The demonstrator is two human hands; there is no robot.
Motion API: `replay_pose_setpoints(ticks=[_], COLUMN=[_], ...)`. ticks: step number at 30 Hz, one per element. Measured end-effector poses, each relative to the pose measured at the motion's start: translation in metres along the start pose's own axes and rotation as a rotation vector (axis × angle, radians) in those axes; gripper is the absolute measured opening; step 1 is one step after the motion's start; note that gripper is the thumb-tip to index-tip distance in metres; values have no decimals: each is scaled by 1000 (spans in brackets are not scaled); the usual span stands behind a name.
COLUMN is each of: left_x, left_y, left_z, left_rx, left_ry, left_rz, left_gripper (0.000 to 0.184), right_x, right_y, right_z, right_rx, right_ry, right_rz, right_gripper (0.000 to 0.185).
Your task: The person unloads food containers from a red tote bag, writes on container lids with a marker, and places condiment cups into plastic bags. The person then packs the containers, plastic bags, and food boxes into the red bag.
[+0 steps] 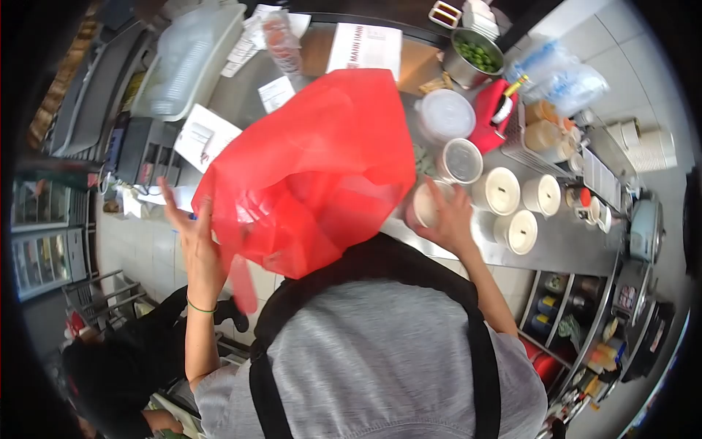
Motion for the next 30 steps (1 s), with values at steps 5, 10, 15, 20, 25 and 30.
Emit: replay_pose_setpoints(ticks=[5,10,15,20,25,30], left_x=[-1,-6,-11,-12,-9,-23], left_y=[13,9,11,10,28,29], left_z=[-10,10,25,39,34,28], left_rx=[-89,42,37,-11,27,23], left_ry=[358,452,647,488,435,377], left_rz=[-265,-425,-736,-921,-739,-763], left_gripper=[81,93,94,97,95,97], right_x=[-109,-73,1,93,98,71], right_y=[64,136,204,225,218,220], right_z=[4,50,101,126,128,124], right_rx=[-195,-661,-643,-884,-785,-564], right_ry=[122,575,261,73,254,619], right_rz=[158,582,165,227,202,205], right_gripper=[91,88,83,68,63,62])
Point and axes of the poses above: each hand's wrist, its own z-axis towards the middle knuckle, its own x-axis out of the palm, y = z × x, the point moved 2 cm from there along z, towards the middle knuckle, and after that the axes turned 9 degrees about z, right-handed, at the moved point
